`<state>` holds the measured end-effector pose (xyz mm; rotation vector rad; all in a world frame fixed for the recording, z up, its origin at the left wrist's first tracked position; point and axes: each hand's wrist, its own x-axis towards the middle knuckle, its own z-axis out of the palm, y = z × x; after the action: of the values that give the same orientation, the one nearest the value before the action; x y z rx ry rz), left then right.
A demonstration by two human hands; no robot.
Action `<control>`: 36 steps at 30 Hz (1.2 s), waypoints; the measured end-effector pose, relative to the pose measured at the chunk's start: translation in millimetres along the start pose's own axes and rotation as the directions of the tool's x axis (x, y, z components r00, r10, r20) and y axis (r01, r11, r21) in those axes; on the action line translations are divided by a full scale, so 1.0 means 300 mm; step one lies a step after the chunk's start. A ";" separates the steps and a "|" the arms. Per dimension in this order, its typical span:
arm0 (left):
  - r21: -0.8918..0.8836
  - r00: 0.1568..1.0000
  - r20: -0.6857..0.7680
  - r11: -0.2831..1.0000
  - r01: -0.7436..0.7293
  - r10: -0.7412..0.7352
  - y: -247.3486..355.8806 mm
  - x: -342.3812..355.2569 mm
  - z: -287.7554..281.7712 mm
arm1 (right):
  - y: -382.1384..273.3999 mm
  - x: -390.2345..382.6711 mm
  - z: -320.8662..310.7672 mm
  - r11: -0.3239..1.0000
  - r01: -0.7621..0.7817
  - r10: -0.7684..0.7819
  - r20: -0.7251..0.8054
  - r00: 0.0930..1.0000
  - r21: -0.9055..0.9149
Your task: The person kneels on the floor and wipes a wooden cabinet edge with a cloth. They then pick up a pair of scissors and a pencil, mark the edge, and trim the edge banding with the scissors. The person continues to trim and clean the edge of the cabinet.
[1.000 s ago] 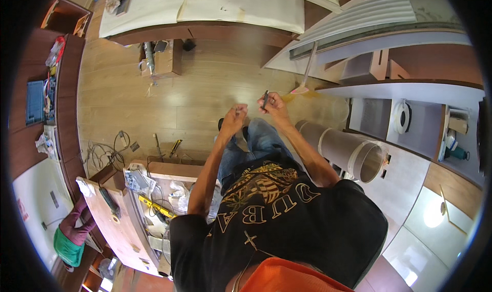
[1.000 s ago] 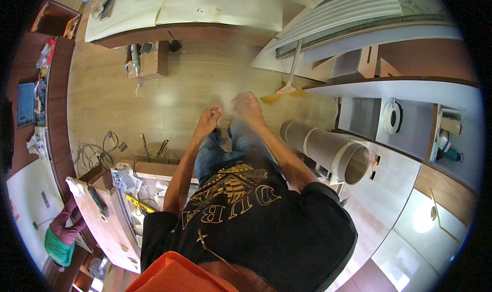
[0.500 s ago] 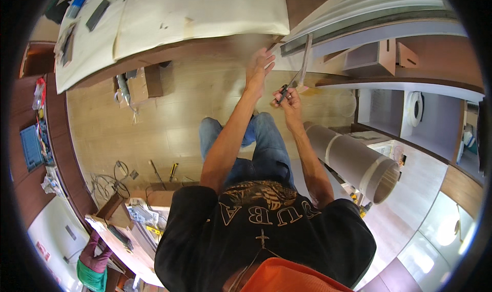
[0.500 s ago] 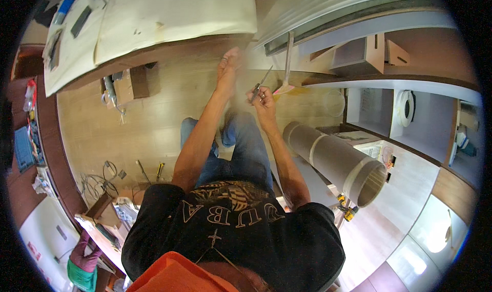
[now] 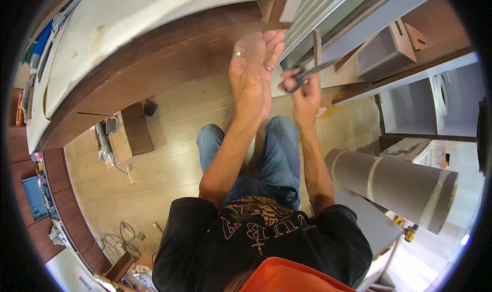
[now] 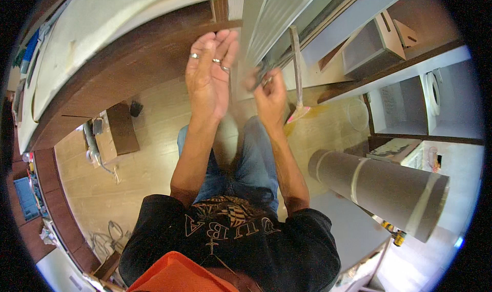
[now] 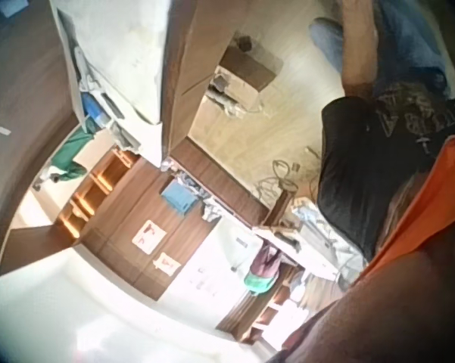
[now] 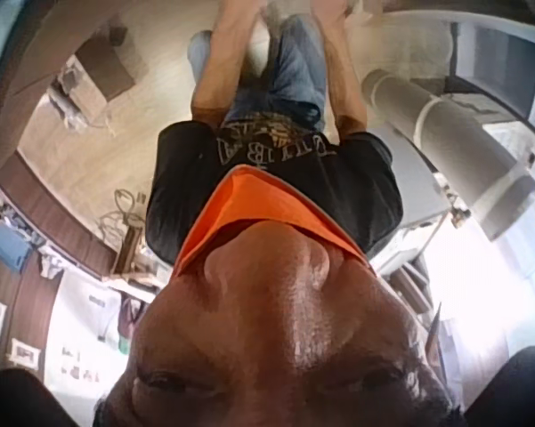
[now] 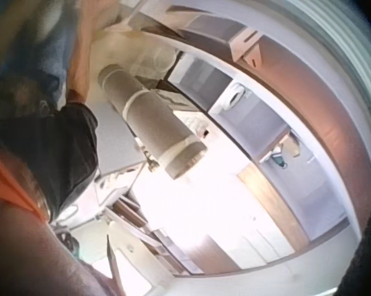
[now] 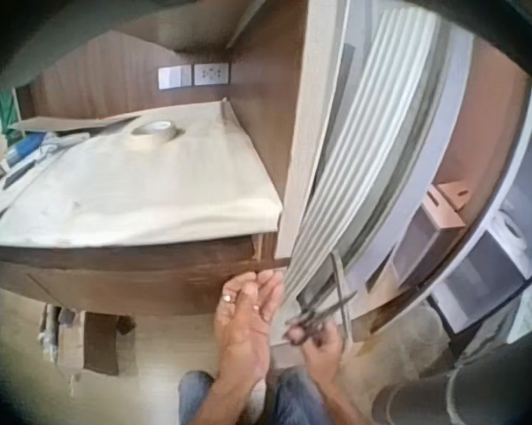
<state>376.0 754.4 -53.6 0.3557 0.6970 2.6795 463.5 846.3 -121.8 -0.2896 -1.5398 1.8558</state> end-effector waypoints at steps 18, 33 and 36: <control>0.120 0.942 0.335 0.991 -0.065 0.021 0.037 0.006 -0.088 | -0.149 0.160 0.168 0.853 0.502 -0.495 -0.085 0.865 0.144; 0.127 0.971 0.241 0.991 -0.033 0.001 0.015 0.017 -0.074 | -0.154 0.084 0.224 0.841 0.483 -0.450 -0.180 0.875 0.242; 0.207 0.969 0.244 0.974 -0.091 0.039 0.020 -0.005 -0.062 | -0.153 0.100 0.213 0.861 0.472 -0.436 -0.203 0.877 0.190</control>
<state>369.6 741.1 -66.6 0.7565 0.9168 2.5649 421.7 818.1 -54.3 0.0443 -1.1451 1.5715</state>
